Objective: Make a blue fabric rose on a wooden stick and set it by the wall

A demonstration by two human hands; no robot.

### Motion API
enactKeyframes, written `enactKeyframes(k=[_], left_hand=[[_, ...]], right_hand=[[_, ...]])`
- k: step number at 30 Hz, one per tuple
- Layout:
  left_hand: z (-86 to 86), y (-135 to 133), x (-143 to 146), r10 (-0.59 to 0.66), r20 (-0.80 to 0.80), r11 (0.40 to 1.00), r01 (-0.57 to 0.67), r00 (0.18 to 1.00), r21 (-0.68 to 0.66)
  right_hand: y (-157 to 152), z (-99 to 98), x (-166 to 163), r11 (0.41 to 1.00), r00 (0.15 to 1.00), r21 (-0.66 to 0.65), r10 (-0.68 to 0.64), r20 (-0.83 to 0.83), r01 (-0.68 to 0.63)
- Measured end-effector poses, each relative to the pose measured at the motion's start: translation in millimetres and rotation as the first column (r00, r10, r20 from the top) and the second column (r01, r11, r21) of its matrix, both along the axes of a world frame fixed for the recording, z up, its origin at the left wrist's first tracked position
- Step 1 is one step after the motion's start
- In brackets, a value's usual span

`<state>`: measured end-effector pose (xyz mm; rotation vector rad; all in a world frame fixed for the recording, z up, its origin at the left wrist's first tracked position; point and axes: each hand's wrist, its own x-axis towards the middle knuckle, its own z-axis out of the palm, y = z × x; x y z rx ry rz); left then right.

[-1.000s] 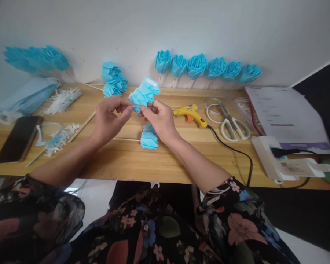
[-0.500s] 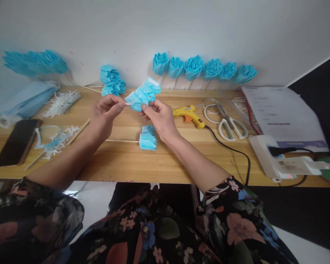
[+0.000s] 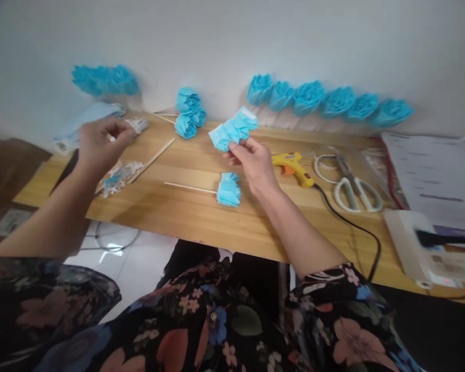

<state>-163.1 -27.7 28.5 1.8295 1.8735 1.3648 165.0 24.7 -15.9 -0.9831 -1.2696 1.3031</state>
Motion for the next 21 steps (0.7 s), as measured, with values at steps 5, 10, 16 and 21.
enactKeyframes(k=[5, 10, 16, 21], left_hand=[[-29.8, -32, -47, 0.099, -0.042, 0.974, -0.105, 0.994, -0.199], [-51.9, -35, -66, 0.145, -0.066, 0.962, -0.156, 0.987, -0.226], [-32.0, -32, -44, 0.112, -0.028, 0.993, -0.113, 0.993, -0.031], [2.1, -30, 36, -0.193, 0.144, 0.972, 0.21, 0.97, -0.106]], right_hand=[[-1, -4.6, -2, 0.998, 0.999, 0.043, 0.052, 0.015, -0.052], [1, -2.9, 0, 0.996, 0.996, 0.025, 0.079, 0.047, -0.08], [0, 9.7, 3, 0.992, 0.989, 0.025, 0.125, 0.083, -0.127], [-14, 30.3, 9, 0.954, 0.942, -0.015, 0.297, 0.158, -0.299]])
